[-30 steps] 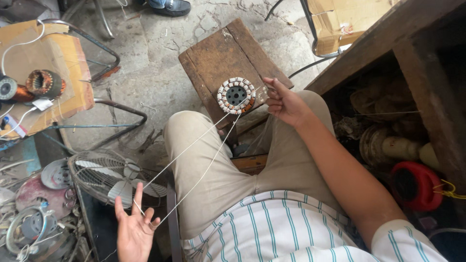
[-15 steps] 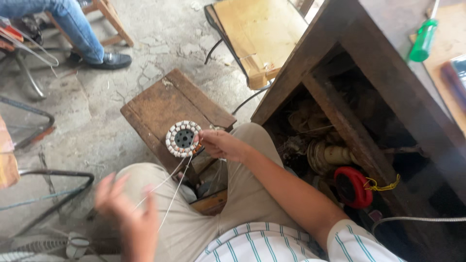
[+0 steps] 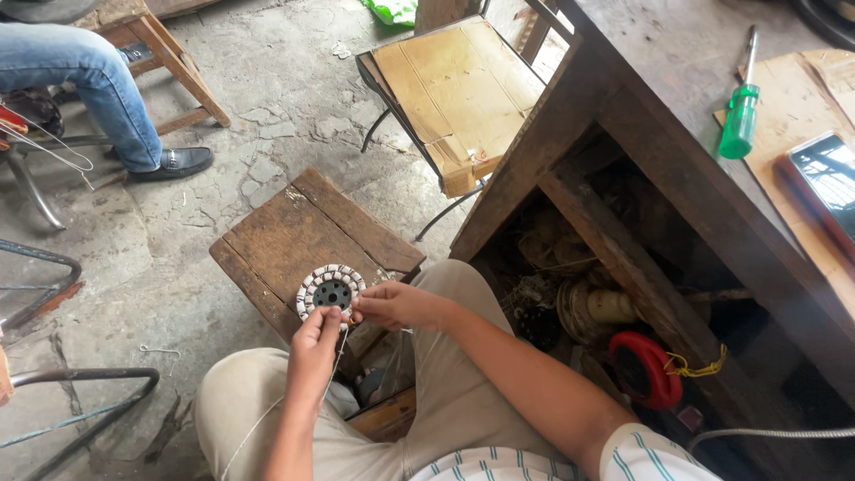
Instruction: The person sits on the floor and winds white insulated wire by hand around the slots of a motor stator placed on a small wooden stool. They repeatedly pull the wire through the slots and adjust the winding pattern.
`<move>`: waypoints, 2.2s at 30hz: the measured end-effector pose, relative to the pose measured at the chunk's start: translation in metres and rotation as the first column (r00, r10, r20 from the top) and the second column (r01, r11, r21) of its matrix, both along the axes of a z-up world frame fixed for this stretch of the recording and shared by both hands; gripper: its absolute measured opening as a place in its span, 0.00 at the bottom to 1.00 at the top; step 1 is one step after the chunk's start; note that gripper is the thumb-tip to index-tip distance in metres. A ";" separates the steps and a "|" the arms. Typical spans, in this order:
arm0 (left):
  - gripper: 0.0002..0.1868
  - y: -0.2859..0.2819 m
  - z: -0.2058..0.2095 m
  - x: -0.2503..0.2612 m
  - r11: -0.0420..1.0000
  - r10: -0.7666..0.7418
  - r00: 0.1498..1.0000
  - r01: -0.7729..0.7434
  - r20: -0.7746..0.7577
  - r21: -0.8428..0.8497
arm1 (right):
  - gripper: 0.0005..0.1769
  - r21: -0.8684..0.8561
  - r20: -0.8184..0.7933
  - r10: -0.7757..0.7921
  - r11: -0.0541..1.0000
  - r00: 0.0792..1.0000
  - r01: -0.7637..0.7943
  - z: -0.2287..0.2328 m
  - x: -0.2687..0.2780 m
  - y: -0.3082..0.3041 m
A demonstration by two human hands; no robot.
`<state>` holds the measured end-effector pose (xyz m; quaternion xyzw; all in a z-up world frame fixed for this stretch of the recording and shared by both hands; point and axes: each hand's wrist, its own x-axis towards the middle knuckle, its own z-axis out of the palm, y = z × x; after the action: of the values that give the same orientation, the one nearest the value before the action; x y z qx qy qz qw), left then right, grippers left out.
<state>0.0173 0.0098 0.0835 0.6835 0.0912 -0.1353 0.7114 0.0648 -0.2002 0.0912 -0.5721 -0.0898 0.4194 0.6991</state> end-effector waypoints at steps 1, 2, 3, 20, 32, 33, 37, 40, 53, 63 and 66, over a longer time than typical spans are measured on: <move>0.16 0.002 -0.001 -0.002 0.997 0.022 0.990 -0.032 -0.140 -0.068 | 0.17 -0.072 0.078 -0.006 0.997 0.997 0.012 -0.002 0.000 0.002; 0.15 0.006 0.000 -0.001 0.980 0.047 0.988 -0.073 -0.145 -0.184 | 0.17 -0.142 0.156 -0.007 0.989 0.988 0.029 -0.004 -0.001 0.005; 0.14 0.010 0.002 0.001 0.948 0.068 0.986 -0.112 -0.154 -0.299 | 0.18 -0.088 0.330 -0.032 0.994 0.943 0.065 -0.006 -0.001 0.007; 0.13 0.036 0.031 0.015 0.504 0.376 0.924 -0.146 0.064 -0.851 | 0.07 -0.474 0.611 -0.017 0.793 0.791 0.383 -0.017 0.006 0.006; 0.13 0.042 0.036 0.010 0.405 0.308 0.944 -0.017 0.119 -0.914 | 0.07 -0.359 0.687 -0.065 0.835 0.724 0.416 0.000 0.010 0.005; 0.14 0.042 0.036 0.010 0.420 0.301 0.944 -0.007 0.132 -0.907 | 0.07 -0.355 0.654 -0.099 0.835 0.750 0.420 -0.001 0.008 0.006; 0.15 0.038 0.034 0.009 0.449 0.268 0.952 0.009 0.145 -0.893 | 0.08 -0.410 0.611 -0.104 0.806 0.785 0.427 -0.001 0.004 0.015; 0.15 0.037 0.035 0.008 0.454 0.251 0.959 0.004 0.132 -0.891 | 0.08 -0.397 0.658 -0.067 0.816 0.750 0.421 0.003 0.000 0.021; 0.16 0.035 0.037 0.007 0.463 0.212 0.967 0.026 0.139 -0.886 | 0.07 -0.399 0.900 0.267 0.822 0.344 0.406 0.014 -0.008 0.032; 0.16 0.034 0.036 0.007 0.477 0.199 0.973 0.010 0.119 -0.879 | 0.08 -0.393 0.878 0.233 0.851 0.419 0.349 -0.003 -0.007 0.037; 0.16 0.033 0.036 0.008 0.477 0.195 0.975 -0.001 0.105 -0.879 | 0.08 -0.333 0.899 0.160 0.854 0.408 0.399 -0.010 -0.007 0.040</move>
<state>0.0252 0.0432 0.1196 0.2300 -0.0194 -0.0560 0.9714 0.0582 -0.1607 0.0810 -0.8704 -0.2969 -0.0030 0.3927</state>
